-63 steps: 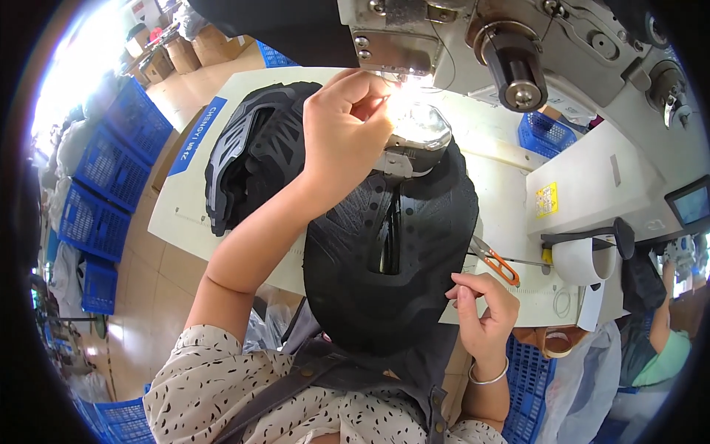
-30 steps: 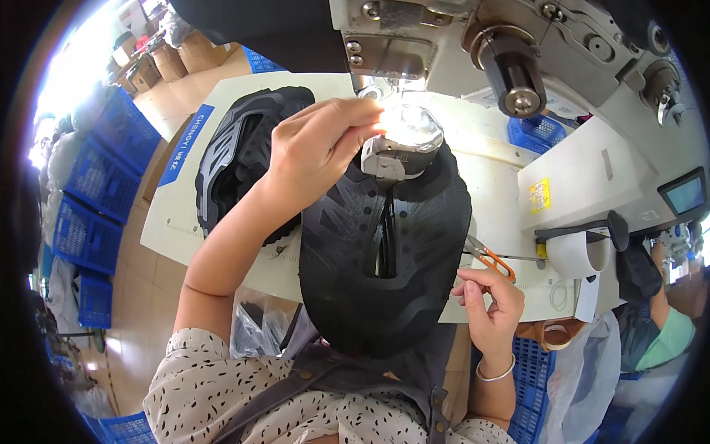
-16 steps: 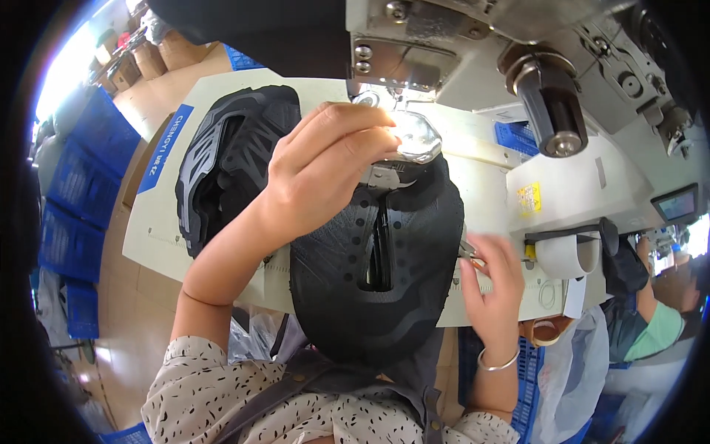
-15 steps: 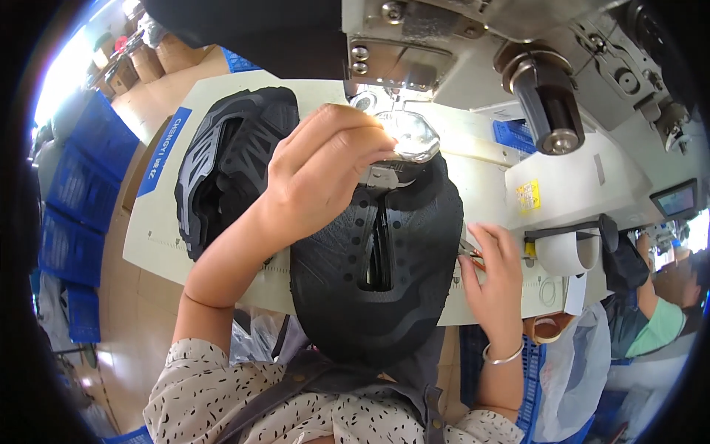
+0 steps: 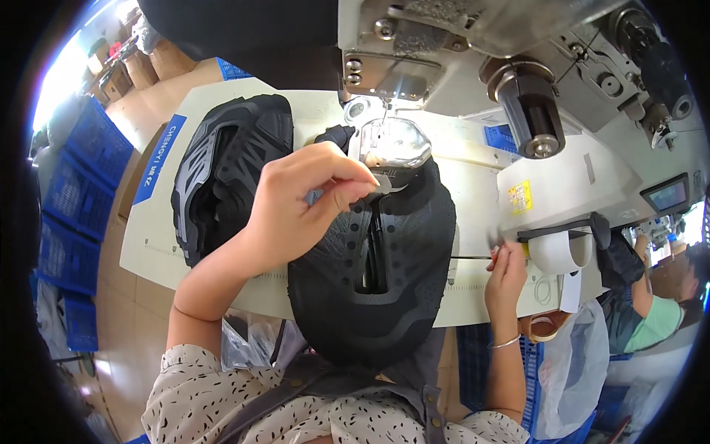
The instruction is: The worker is using a sewing machine to stitch together black shoe components, including trimming excess material with scissors.
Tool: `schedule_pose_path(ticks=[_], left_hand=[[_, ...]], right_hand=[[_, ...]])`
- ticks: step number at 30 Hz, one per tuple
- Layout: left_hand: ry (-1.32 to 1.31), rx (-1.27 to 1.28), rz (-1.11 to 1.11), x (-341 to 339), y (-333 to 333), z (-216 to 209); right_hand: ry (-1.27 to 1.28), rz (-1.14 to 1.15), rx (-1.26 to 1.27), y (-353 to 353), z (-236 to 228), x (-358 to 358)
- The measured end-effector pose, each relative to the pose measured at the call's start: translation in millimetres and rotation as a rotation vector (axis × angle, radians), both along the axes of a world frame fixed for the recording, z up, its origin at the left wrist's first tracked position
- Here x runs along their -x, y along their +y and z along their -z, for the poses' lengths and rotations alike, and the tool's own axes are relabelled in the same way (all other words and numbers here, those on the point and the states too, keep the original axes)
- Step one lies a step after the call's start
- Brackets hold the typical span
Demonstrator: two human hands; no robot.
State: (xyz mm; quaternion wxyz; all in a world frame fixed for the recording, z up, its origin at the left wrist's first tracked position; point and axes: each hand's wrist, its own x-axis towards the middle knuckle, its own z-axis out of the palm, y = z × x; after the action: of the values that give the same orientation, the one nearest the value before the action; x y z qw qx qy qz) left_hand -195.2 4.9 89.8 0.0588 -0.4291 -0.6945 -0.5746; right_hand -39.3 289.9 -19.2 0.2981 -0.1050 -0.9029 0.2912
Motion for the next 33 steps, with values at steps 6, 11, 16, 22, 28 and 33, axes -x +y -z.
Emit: schedule_pose_path(ticks=[6,11,16,22,28,33], left_hand=[[0.64,-0.056,-0.007,-11.2,5.2,-6.2],[0.803,0.03,0.015,-13.4,9.6,-8.9],[0.756,0.0,-0.038,-14.6,14.3,-5.9],[0.706,-0.154,-0.127,8.1,17.4,-0.8],[0.454,-0.269,-0.153,6.6,19.2,-0.9],[0.419,-0.281,-0.118,7.7,22.0,2.1]], right_hand=[[0.087,-0.423,0.542,-90.6,-101.8,41.3],[0.109,-0.58,0.543,-110.8,-114.8,61.4],[0.202,-0.585,0.473,-109.6,-112.3,68.9],[0.206,-0.473,0.643,-108.1,-105.0,68.0],[0.07,-0.519,0.824,-97.8,-84.0,60.5],[0.19,-0.58,0.68,-108.0,-99.1,69.9]])
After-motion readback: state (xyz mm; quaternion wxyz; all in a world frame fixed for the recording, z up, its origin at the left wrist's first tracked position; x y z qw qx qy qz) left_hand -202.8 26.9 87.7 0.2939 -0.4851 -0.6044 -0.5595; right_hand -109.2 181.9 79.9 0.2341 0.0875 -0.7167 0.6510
